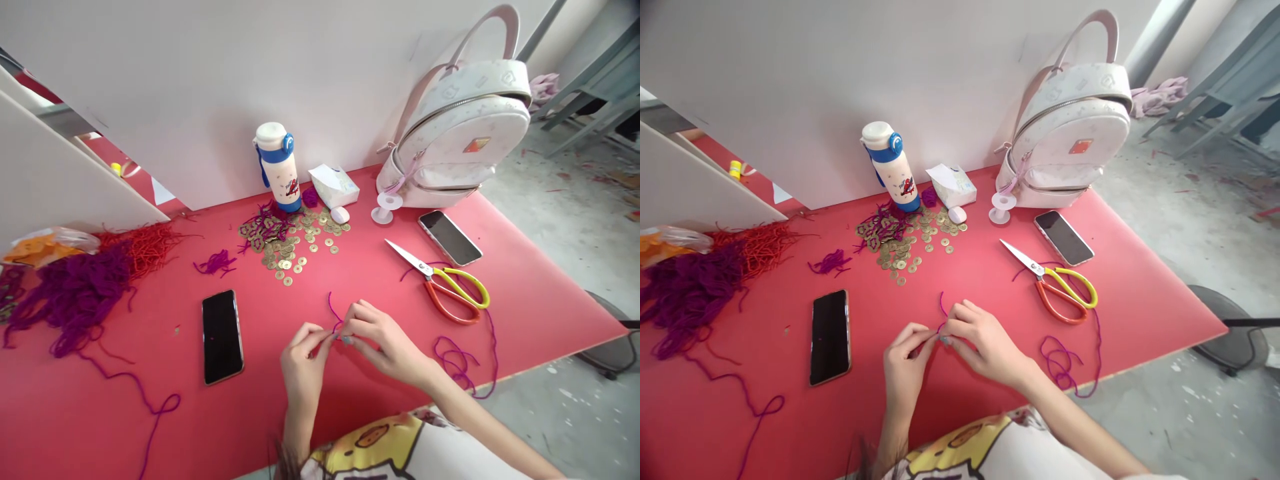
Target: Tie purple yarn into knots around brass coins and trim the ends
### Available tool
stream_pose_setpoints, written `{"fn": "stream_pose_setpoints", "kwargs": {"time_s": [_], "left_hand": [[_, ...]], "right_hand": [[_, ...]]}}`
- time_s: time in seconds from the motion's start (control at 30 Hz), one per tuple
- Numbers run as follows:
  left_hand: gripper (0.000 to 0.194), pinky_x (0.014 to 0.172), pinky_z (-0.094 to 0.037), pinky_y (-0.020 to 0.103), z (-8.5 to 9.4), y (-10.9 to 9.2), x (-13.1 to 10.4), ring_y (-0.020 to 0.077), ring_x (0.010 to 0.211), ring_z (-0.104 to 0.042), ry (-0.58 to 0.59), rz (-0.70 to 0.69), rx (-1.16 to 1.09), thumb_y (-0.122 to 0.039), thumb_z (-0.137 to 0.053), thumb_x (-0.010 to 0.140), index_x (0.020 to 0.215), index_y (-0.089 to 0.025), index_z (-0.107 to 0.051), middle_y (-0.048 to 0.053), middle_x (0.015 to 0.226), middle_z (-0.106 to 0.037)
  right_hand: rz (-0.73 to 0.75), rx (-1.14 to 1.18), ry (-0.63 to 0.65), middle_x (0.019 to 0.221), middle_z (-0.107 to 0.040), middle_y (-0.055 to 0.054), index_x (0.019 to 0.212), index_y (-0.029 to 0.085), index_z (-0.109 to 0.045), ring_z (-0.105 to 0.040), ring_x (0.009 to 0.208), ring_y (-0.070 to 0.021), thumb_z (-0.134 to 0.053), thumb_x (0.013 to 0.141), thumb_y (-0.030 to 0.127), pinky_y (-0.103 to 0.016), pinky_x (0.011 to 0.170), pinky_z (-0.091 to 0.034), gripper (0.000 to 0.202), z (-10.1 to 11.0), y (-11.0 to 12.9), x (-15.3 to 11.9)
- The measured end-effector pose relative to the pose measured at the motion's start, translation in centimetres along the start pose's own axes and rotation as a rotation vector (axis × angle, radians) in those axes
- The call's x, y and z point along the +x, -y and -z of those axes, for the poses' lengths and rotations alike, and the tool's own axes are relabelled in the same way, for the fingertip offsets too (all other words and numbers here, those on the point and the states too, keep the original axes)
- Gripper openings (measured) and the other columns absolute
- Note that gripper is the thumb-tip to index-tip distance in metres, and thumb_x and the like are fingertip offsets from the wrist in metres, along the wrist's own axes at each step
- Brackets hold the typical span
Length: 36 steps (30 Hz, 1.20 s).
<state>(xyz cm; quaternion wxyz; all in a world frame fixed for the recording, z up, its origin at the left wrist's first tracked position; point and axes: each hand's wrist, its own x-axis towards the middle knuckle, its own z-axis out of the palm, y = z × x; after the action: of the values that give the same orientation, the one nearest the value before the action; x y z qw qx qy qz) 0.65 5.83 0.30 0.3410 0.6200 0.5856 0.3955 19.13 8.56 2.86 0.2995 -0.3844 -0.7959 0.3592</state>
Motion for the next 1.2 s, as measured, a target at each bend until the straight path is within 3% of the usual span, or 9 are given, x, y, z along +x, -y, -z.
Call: {"fn": "stream_pose_setpoints", "kwargs": {"time_s": [0.1, 0.2, 0.4, 0.5, 0.63, 0.8, 0.93, 1.1, 1.2], "left_hand": [[0.016, 0.061, -0.046, 0.022, 0.7, -0.3, 0.1, 0.0127, 0.063, -0.061, 0.123, -0.235, 0.076, -0.023, -0.067, 0.090, 0.079, -0.021, -0.079, 0.001, 0.072, -0.068], [0.014, 0.062, -0.047, 0.022, 1.1, -0.3, 0.1, 0.0124, 0.062, -0.061, 0.097, -0.374, 0.037, -0.024, -0.069, 0.090, 0.079, -0.021, -0.077, 0.001, 0.070, -0.067], [0.010, 0.053, -0.044, 0.019, 1.0, 0.1, -0.1, 0.0100, 0.059, -0.058, -0.221, -0.271, 0.002, -0.015, -0.068, 0.089, 0.084, -0.021, -0.076, 0.000, 0.073, -0.064], [0.010, 0.054, -0.045, 0.019, 0.9, 0.2, -0.1, 0.0106, 0.061, -0.059, -0.278, -0.173, -0.012, -0.016, -0.068, 0.088, 0.084, -0.021, -0.076, 0.000, 0.075, -0.063], [0.013, 0.055, -0.047, 0.019, 0.9, 0.2, 0.2, 0.0121, 0.064, -0.061, -0.176, -0.095, -0.094, -0.021, -0.070, 0.087, 0.077, -0.020, -0.077, 0.001, 0.074, -0.063], [0.011, 0.055, -0.047, 0.018, 0.7, -0.1, 0.6, 0.0113, 0.064, -0.061, -0.091, -0.114, -0.108, -0.019, -0.070, 0.086, 0.078, -0.020, -0.078, 0.001, 0.074, -0.062], [0.011, 0.051, -0.045, 0.019, 0.6, -0.3, 0.5, 0.0090, 0.057, -0.056, -0.045, -0.143, -0.166, -0.019, -0.072, 0.085, 0.076, -0.020, -0.078, 0.001, 0.076, -0.063], [0.018, 0.045, -0.043, 0.022, 1.2, -0.1, 0.1, 0.0051, 0.046, -0.046, 0.057, -0.157, -0.430, -0.030, -0.075, 0.084, 0.070, -0.020, -0.078, 0.009, 0.099, -0.074], [0.023, 0.045, -0.047, 0.024, 1.3, 0.2, 0.1, 0.0111, 0.048, -0.057, 0.132, -0.126, -0.570, -0.033, -0.077, 0.082, 0.064, -0.019, -0.076, 0.009, 0.078, -0.075]], "right_hand": [[-0.004, 0.049, -0.039, 0.087, -0.057, -0.007, 0.089, 0.020, -0.063, -0.049, 0.081, -0.0202, -0.041, 0.104, 0.024, -0.032, 0.071, -0.043, 0.027, -0.1, -0.5, 0.5], [-0.052, 0.149, -0.089, 0.086, -0.058, -0.006, 0.086, 0.020, -0.062, -0.052, 0.083, -0.0196, -0.044, 0.105, 0.031, -0.031, 0.073, -0.045, 0.028, -0.9, -1.1, 0.9], [-0.094, 0.228, -0.013, 0.082, -0.062, -0.004, 0.085, 0.020, -0.062, -0.056, 0.081, -0.0180, -0.043, 0.105, 0.034, -0.029, 0.073, -0.046, 0.032, -2.3, -1.7, 0.7], [-0.061, 0.207, 0.039, 0.082, -0.064, -0.004, 0.086, 0.020, -0.063, -0.056, 0.079, -0.0179, -0.043, 0.105, 0.032, -0.028, 0.073, -0.046, 0.030, -2.6, -1.5, 0.7], [-0.070, 0.092, 0.089, 0.079, -0.061, -0.004, 0.083, 0.020, -0.061, -0.053, 0.074, -0.0174, -0.042, 0.105, 0.035, -0.027, 0.067, -0.043, 0.032, -2.6, -1.1, 1.0], [-0.162, 0.146, -0.005, 0.075, -0.052, 0.000, 0.078, 0.020, -0.052, -0.047, 0.064, -0.0138, -0.049, 0.100, 0.048, -0.026, 0.060, -0.036, 0.036, -1.6, -1.1, 1.1], [-0.151, 0.186, -0.066, 0.071, -0.043, 0.002, 0.070, 0.021, -0.040, -0.041, 0.063, -0.0143, -0.032, 0.106, 0.041, -0.026, 0.061, -0.034, 0.041, -0.7, -1.4, 1.2], [-0.243, 0.135, -0.059, 0.070, -0.044, 0.002, 0.069, 0.021, -0.038, -0.043, 0.061, -0.0141, -0.033, 0.105, 0.035, -0.027, 0.060, -0.034, 0.038, -0.7, -2.1, 1.5], [-0.364, 0.086, -0.076, 0.070, -0.050, 0.001, 0.072, 0.022, -0.044, -0.047, 0.063, -0.0149, -0.038, 0.103, 0.032, -0.027, 0.062, -0.037, 0.034, -0.5, -2.9, 1.4]]}}
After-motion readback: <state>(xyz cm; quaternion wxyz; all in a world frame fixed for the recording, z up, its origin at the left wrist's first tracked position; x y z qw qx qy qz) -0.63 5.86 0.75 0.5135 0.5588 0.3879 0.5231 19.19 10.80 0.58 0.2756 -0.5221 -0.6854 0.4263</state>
